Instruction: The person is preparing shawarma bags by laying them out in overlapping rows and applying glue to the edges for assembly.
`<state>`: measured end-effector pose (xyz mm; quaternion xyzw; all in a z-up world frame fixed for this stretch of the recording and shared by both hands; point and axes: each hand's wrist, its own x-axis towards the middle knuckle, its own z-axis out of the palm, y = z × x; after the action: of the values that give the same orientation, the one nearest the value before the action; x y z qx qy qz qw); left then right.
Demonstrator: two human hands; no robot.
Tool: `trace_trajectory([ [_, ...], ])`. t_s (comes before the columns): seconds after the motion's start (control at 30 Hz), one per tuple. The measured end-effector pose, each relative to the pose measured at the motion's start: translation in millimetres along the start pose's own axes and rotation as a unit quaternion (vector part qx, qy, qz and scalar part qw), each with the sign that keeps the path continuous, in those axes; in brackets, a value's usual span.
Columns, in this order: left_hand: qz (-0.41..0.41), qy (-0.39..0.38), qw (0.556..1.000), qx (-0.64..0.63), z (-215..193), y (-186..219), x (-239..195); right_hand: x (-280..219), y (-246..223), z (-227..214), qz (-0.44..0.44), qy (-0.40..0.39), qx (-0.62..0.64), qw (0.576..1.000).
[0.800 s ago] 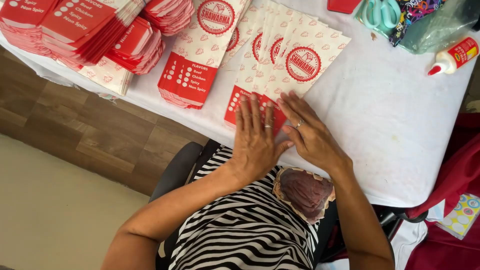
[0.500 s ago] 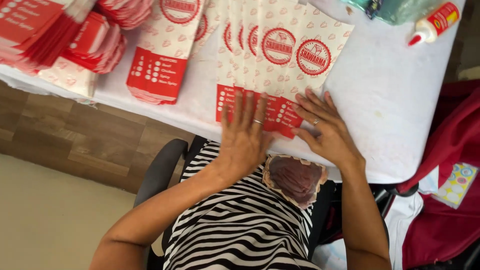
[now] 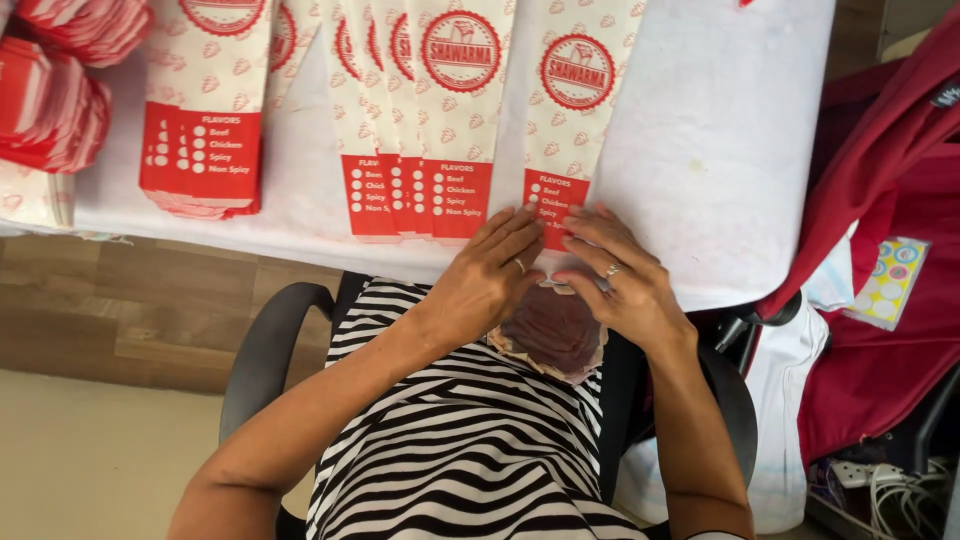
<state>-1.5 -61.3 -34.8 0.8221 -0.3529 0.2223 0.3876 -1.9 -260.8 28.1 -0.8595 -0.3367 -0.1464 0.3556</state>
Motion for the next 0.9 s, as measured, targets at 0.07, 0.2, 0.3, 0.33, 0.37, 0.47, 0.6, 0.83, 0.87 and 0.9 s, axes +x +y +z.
trace_trajectory([
  [0.07, 0.003, -0.007, 1.0, 0.0, 1, 1, -1, -3, 3, 0, -0.009, 0.003, -0.006, 1.0],
  [0.2, 0.019, 0.042, 0.999, -0.023, -7, 9, 5, -2, -2, 0, -0.049, 0.033, -0.007, 0.998],
  [0.3, 0.021, 0.07, 0.996, -0.045, -3, 9, 2, -11, -6, 5, -0.035, 0.062, -0.01, 0.997],
  [0.33, 0.02, 0.069, 0.996, -0.047, -3, 8, 2, -14, -6, 7, -0.032, 0.061, -0.01, 0.998],
  [0.37, 0.022, 0.073, 0.996, -0.054, -4, 7, 2, -16, -6, 9, -0.024, 0.074, -0.011, 0.997],
  [0.47, 0.014, 0.083, 0.993, -0.082, -10, 8, 10, -18, -6, 14, -0.006, 0.099, -0.009, 0.995],
  [0.6, -0.049, 0.085, 0.988, -0.121, -14, 13, 16, -11, -13, 17, 0.033, 0.123, 0.015, 0.992],
  [0.83, -0.142, 0.068, 0.977, -0.142, -11, 14, 21, -4, -21, 14, 0.109, 0.136, 0.055, 0.983],
  [0.87, -0.162, 0.062, 0.971, -0.164, -11, 13, 20, -3, -21, 12, 0.124, 0.131, 0.068, 0.981],
  [0.9, -0.182, 0.056, 0.964, -0.186, -10, 12, 21, -3, -21, 10, 0.138, 0.128, 0.08, 0.979],
])
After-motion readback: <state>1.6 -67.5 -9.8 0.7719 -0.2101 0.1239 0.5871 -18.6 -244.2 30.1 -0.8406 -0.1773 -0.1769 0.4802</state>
